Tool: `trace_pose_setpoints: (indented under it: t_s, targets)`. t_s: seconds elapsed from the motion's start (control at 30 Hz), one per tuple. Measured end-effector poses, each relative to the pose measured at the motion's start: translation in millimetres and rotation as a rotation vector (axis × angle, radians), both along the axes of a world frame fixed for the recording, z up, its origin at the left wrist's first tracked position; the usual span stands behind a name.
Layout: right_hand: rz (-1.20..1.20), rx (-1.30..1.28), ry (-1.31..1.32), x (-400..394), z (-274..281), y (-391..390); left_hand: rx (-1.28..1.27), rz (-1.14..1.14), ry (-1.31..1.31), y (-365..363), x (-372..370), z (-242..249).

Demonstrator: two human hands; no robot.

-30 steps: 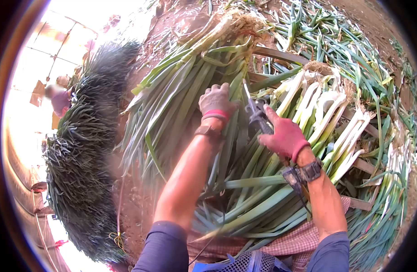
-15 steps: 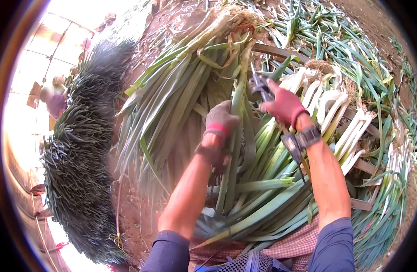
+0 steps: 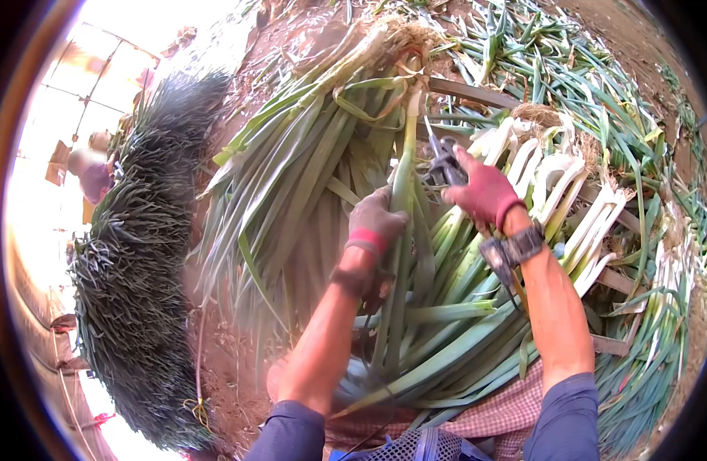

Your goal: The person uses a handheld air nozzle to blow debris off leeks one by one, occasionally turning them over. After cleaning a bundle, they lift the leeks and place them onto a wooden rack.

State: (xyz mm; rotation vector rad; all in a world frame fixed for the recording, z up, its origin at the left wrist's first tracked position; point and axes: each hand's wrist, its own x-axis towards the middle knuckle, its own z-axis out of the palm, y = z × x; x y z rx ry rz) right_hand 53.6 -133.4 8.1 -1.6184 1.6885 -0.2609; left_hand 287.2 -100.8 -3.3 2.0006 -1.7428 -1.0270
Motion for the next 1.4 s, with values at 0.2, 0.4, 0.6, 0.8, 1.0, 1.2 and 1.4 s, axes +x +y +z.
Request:
trace_pose_setpoints:
  t_s: [0.2,0.4,0.6,0.8,1.0,1.2,1.4]
  targets:
    - [-0.01,-0.029,0.032,11,-13,-53,-0.042,-0.009,-0.016,4,-2,-6]
    - [0.065,-0.031,-0.015,5,-3,-6,-0.016,-0.019,0.078,10,-5,-3]
    - [0.1,-0.028,-0.079,-13,22,79,-0.021,-0.002,0.195,43,-23,-3]
    - [0.15,-0.155,-0.126,-23,39,115,-0.036,-0.185,0.074,109,-55,20]
    - [0.01,-0.25,-0.137,-43,36,116,-0.089,-0.62,-0.084,174,-72,27]
    - [-0.194,-0.076,0.04,-71,17,121,-0.281,-0.453,-0.196,72,-5,63]
    - [-0.051,-0.175,-0.305,-40,18,139,-0.681,-0.006,-0.878,-41,94,77]
